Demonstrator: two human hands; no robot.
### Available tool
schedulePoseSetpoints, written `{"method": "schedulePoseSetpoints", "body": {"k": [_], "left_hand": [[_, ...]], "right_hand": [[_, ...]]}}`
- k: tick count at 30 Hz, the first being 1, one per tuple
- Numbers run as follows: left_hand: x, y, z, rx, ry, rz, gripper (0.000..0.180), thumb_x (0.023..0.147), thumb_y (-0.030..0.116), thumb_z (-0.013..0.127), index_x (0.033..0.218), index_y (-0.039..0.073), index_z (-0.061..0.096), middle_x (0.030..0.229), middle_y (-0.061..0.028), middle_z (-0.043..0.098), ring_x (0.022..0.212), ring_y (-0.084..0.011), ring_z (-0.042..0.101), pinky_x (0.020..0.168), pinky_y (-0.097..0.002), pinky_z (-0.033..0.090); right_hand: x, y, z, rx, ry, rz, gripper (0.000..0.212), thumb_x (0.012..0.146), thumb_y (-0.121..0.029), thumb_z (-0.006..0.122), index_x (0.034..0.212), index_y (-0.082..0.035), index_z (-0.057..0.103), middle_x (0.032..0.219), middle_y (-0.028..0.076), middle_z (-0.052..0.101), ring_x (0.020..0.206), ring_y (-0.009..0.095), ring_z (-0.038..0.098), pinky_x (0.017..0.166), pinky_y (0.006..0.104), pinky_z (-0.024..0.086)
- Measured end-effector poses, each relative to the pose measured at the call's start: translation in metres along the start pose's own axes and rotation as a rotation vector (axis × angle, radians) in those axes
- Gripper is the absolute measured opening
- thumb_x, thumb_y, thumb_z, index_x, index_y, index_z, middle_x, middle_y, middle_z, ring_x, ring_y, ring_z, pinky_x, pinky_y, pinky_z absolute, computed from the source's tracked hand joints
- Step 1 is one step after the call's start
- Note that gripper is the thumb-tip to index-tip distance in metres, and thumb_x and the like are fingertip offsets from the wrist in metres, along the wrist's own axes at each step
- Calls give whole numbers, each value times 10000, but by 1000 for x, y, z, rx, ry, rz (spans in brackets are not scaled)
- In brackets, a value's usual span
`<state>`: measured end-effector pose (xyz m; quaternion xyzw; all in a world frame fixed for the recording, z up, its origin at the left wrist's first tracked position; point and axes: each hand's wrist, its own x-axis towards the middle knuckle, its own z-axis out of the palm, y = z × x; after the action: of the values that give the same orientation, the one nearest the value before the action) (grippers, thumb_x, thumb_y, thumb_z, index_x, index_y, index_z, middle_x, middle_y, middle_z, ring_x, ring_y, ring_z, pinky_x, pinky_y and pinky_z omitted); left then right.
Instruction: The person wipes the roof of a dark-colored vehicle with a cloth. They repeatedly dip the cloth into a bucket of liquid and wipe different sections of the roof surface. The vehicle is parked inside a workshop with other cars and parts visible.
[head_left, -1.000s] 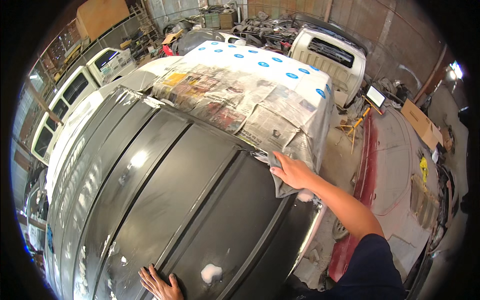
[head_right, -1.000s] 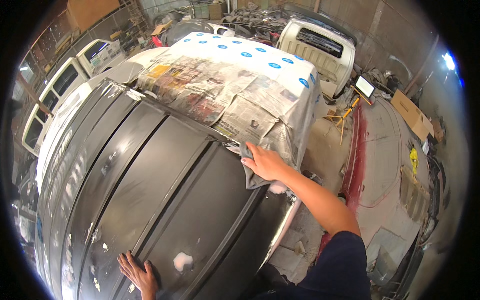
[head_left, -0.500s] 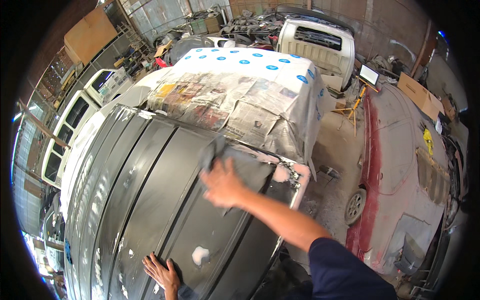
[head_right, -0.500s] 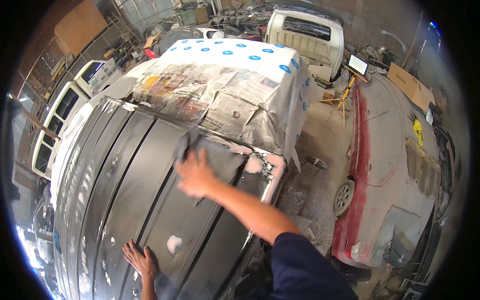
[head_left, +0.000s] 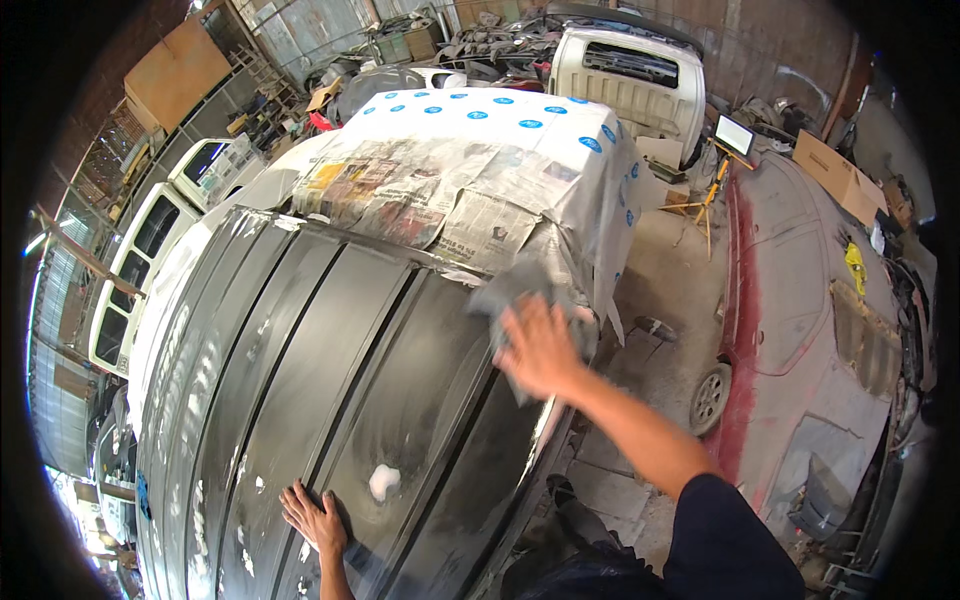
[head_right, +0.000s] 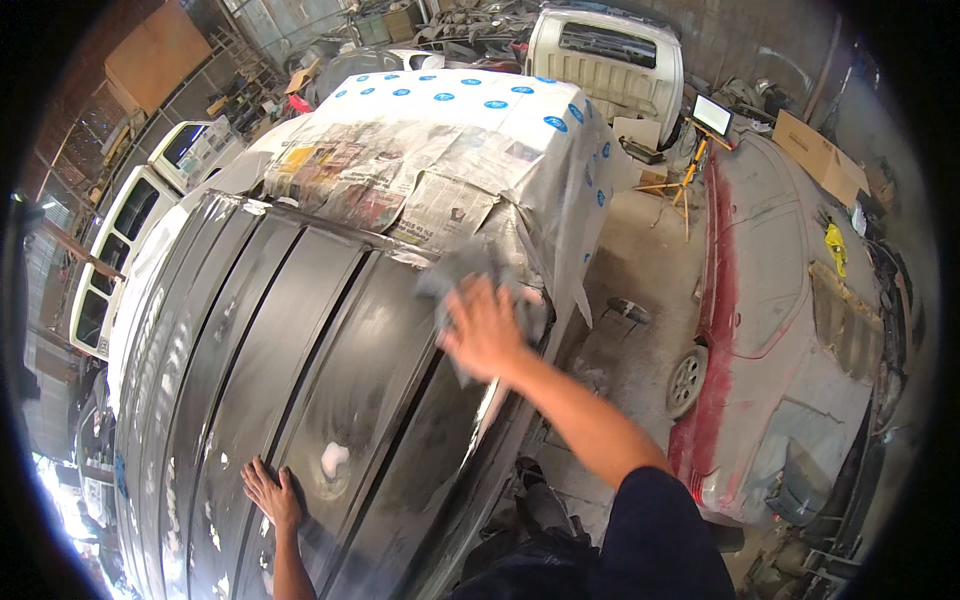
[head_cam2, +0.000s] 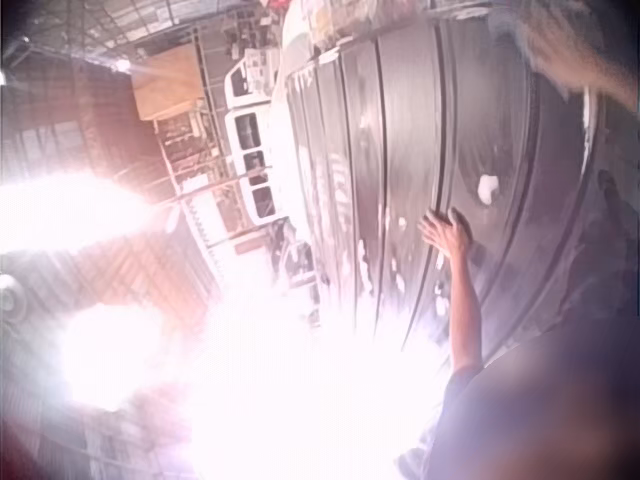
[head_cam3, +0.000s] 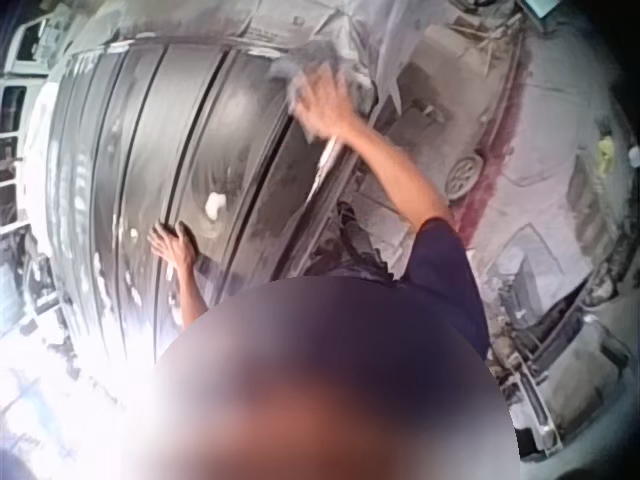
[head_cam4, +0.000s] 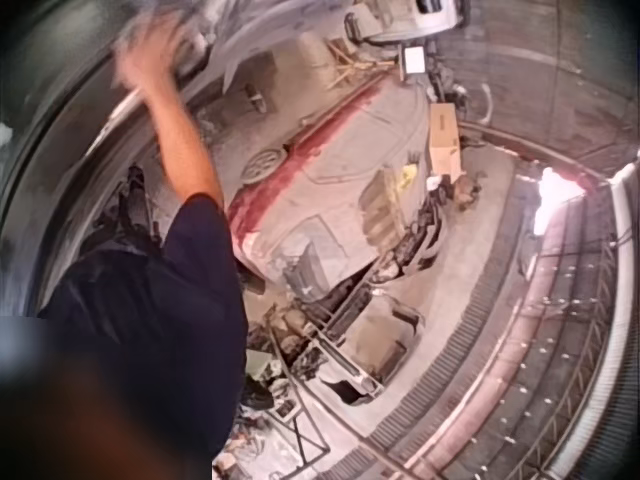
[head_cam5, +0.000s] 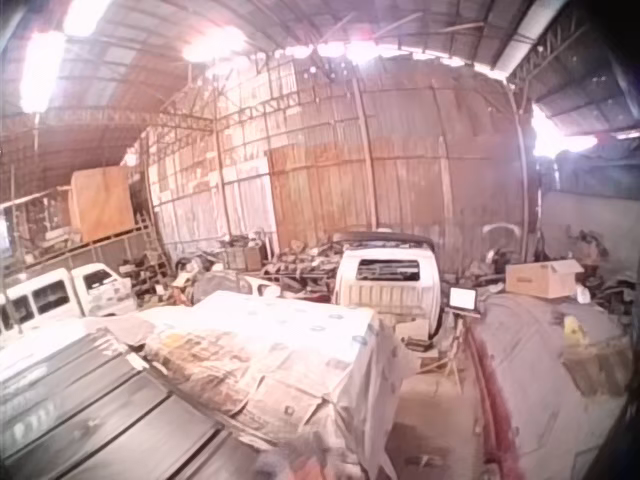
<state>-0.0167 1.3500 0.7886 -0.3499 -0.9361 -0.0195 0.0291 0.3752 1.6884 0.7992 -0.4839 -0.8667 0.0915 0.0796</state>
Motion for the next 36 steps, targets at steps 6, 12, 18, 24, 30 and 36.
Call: {"method": "schedulePoseSetpoints", "body": {"k": [6, 12, 18, 24, 30, 36], "left_hand": [[0, 2, 0, -9, -6, -22, 757, 991, 436, 558, 1619, 115, 283, 1678, -220, 230, 1587, -376, 120, 1277, -535, 61], [1, -5, 5, 22, 3, -11, 742, 1009, 445, 542, 1631, 141, 274, 1687, -192, 229, 1587, -367, 129, 1278, -537, 70], [5, -13, 14, 57, -5, -7, 726, 1028, 462, 495, 1638, 144, 262, 1690, -192, 224, 1584, -378, 136, 1266, -568, 82], [7, -19, 19, 76, 9, 22, 740, 1031, 500, 464, 1641, 138, 252, 1688, -212, 214, 1583, -387, 133, 1261, -576, 84], [5, -19, 18, 96, -7, -1, 748, 1034, 497, 457, 1646, 131, 233, 1690, -204, 220, 1585, -379, 133, 1270, -553, 82], [1, -6, 8, 37, -14, -2, 786, 987, 456, 520, 1621, 75, 255, 1670, -235, 234, 1579, -397, 138, 1271, -556, 63]], "right_hand": [[-70, -63, 14, -44, 66, -70, 848, 1026, -537, 464, 1537, 125, 327, 1317, 411, 536, 1339, 510, 451, 1207, 614, 224], [-221, -163, 51, 453, 66, -651, 606, 942, -587, 545, 1282, -99, 659, 1405, 173, 588, 1338, 392, 488, 1091, 647, 298], [-123, -26, 64, 538, 510, 26, 412, 844, -335, 734, 1134, -42, 724, 1618, 286, 288, 1443, 561, 269, 1136, 678, 296], [-85, -2, 75, 774, 560, 284, 815, 922, -223, 654, 1623, -55, 274, 1676, 340, 46, 1516, 603, 77, 1233, 630, 148], [-199, -115, 85, 872, 353, 60, 998, 938, -445, 708, 1583, 94, 170, 1517, 540, 45, 1398, 745, 130, 1153, 714, 233], [-82, 21, 64, 571, 333, 242, 1001, 904, -482, 709, 1617, 8, 205, 1646, 386, 43, 1463, 654, 142, 1197, 674, 184]]}}
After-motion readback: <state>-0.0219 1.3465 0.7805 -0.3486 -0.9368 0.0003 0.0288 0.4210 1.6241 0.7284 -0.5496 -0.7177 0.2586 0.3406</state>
